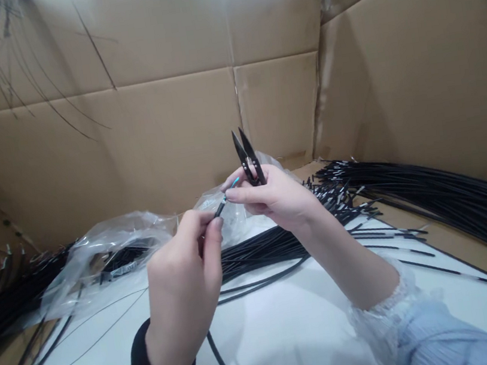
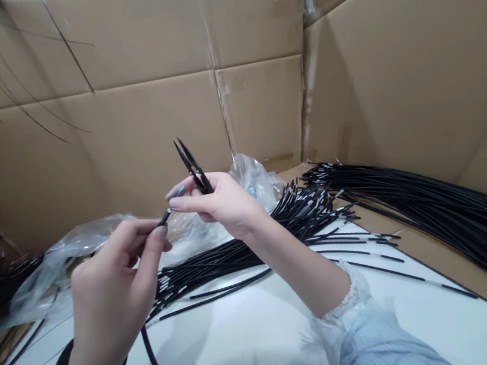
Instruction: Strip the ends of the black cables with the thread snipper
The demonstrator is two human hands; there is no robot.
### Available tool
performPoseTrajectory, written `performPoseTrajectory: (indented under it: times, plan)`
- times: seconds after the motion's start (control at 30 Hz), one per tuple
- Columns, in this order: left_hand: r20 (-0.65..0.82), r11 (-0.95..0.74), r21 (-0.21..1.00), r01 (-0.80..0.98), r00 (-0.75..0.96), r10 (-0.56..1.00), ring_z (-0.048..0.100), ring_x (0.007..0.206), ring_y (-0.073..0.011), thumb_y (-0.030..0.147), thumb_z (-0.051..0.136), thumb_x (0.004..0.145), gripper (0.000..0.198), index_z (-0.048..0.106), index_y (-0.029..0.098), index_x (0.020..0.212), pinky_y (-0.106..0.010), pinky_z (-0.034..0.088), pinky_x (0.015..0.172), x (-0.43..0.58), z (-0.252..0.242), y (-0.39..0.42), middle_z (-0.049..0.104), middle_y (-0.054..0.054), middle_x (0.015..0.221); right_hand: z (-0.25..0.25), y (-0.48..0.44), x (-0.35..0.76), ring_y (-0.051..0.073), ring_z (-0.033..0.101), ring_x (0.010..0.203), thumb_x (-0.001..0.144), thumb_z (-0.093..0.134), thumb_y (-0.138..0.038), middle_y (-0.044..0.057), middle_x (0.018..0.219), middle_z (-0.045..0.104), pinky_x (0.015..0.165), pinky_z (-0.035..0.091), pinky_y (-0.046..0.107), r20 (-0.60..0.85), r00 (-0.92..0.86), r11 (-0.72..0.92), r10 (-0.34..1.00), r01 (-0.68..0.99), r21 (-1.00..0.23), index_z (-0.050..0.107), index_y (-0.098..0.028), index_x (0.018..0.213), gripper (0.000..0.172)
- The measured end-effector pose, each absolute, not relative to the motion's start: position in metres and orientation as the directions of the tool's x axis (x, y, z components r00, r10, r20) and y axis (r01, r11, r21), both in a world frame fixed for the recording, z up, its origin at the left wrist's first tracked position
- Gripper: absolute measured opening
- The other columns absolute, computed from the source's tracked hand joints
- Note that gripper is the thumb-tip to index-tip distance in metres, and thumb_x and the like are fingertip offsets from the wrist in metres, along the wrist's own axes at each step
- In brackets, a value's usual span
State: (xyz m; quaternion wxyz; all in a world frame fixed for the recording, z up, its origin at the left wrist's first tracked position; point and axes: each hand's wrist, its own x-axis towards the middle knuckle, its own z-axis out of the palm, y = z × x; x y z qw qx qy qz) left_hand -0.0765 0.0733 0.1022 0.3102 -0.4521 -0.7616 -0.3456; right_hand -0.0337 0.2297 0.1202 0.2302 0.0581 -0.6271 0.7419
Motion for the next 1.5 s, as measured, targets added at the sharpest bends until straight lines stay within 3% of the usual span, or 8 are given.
performPoseTrajectory:
  times: [0.2, 0.33, 0.43, 0.57, 0.67, 0.77, 1.27, 1.5]
  plan:
    - [0.413, 0.072, 0.739, 0.670, -0.534, 0.738, 0.040, 0.043, -0.0056, 0.033, 0.044, 0.088, 0.025, 0.052, 0.018, 0.070, -0.019, 0.030, 0.043, -0.084, 0.120, 0.067, 0.051, 0.005, 0.054, 0.123, 0.235, -0.029, 0.000, 0.024, 0.038, 0.057, 0.077, -0.021, -0.009, 0.045, 0.036, 0.036, 0.013, 0.017, 0.414, -0.888, -0.124, 0.199, -0.442, -0.889, 0.062, -0.013, 0.070, 0.021]
    - [0.292, -0.020, 0.864, 0.503, -0.468, 0.834, 0.038, 0.042, -0.0058, 0.035, 0.043, 0.088, 0.027, 0.049, 0.018, 0.067, -0.019, 0.031, 0.042, -0.088, 0.121, 0.065, 0.050, 0.005, 0.052, 0.123, 0.235, -0.029, 0.000, 0.023, 0.038, 0.059, 0.075, -0.023, -0.009, 0.045, 0.033, 0.037, 0.013, 0.018, 0.429, -0.893, -0.118, 0.138, -0.445, -0.888, 0.062, -0.013, 0.071, 0.020]
    - [0.496, 0.113, 0.678, 0.727, -0.565, 0.659, 0.048, 0.047, -0.0065, 0.030, 0.050, 0.085, 0.015, 0.053, 0.019, 0.075, -0.019, 0.034, 0.045, -0.082, 0.116, 0.066, 0.058, 0.004, 0.059, 0.121, 0.236, -0.030, 0.001, 0.022, 0.039, 0.062, 0.074, -0.025, -0.010, 0.047, 0.029, 0.037, 0.014, 0.018, 0.431, -0.889, -0.045, 0.154, -0.442, -0.896, 0.064, -0.013, 0.076, 0.022]
    - [0.852, 0.421, 0.139, 0.896, -0.325, 0.411, 0.052, 0.050, -0.0080, 0.022, 0.055, 0.082, 0.006, 0.055, 0.018, 0.078, -0.021, 0.034, 0.050, -0.074, 0.102, 0.071, 0.060, 0.003, 0.061, 0.120, 0.235, -0.030, 0.001, 0.023, 0.042, 0.063, 0.074, -0.026, -0.009, 0.050, 0.025, 0.039, 0.015, 0.019, 0.453, -0.868, 0.101, 0.201, -0.442, -0.891, 0.065, -0.013, 0.082, 0.024]
    - [0.904, 0.537, -0.158, 0.829, -0.098, 0.416, 0.046, 0.046, -0.0106, 0.020, 0.056, 0.081, 0.005, 0.055, 0.017, 0.077, -0.025, 0.030, 0.048, -0.076, 0.095, 0.075, 0.052, 0.003, 0.052, 0.121, 0.233, -0.029, 0.001, 0.026, 0.044, 0.064, 0.072, -0.024, -0.009, 0.051, 0.028, 0.040, 0.017, 0.018, 0.468, -0.859, 0.159, 0.210, -0.442, -0.883, 0.063, -0.013, 0.080, 0.021]
    - [0.898, 0.556, -0.307, 0.772, 0.042, 0.437, 0.039, 0.044, -0.0118, 0.017, 0.057, 0.080, 0.003, 0.056, 0.016, 0.078, -0.026, 0.027, 0.048, -0.079, 0.094, 0.077, 0.043, 0.003, 0.047, 0.122, 0.233, -0.029, 0.001, 0.026, 0.043, 0.067, 0.068, -0.021, -0.009, 0.051, 0.030, 0.040, 0.019, 0.018, 0.463, -0.861, 0.168, 0.211, -0.435, -0.885, 0.062, -0.013, 0.078, 0.015]
    - [0.893, 0.527, -0.330, 0.783, 0.078, 0.444, 0.035, 0.044, -0.0120, 0.016, 0.059, 0.078, 0.005, 0.056, 0.016, 0.075, -0.026, 0.026, 0.048, -0.078, 0.097, 0.075, 0.038, 0.004, 0.047, 0.124, 0.230, -0.023, 0.001, 0.026, 0.044, 0.066, 0.064, -0.017, -0.009, 0.049, 0.031, 0.043, 0.021, 0.018, 0.522, -0.830, 0.249, 0.195, -0.473, -0.845, 0.058, -0.013, 0.075, 0.012]
    - [0.877, 0.526, -0.390, 0.756, 0.130, 0.463, 0.036, 0.045, -0.0120, 0.012, 0.059, 0.076, 0.009, 0.054, 0.017, 0.071, -0.026, 0.027, 0.048, -0.077, 0.096, 0.076, 0.041, 0.004, 0.048, 0.121, 0.219, -0.029, 0.001, 0.024, 0.039, 0.063, 0.057, -0.012, -0.010, 0.045, 0.031, 0.038, 0.018, 0.017, 0.428, -0.856, 0.072, 0.289, -0.427, -0.901, 0.049, -0.015, 0.067, 0.009]
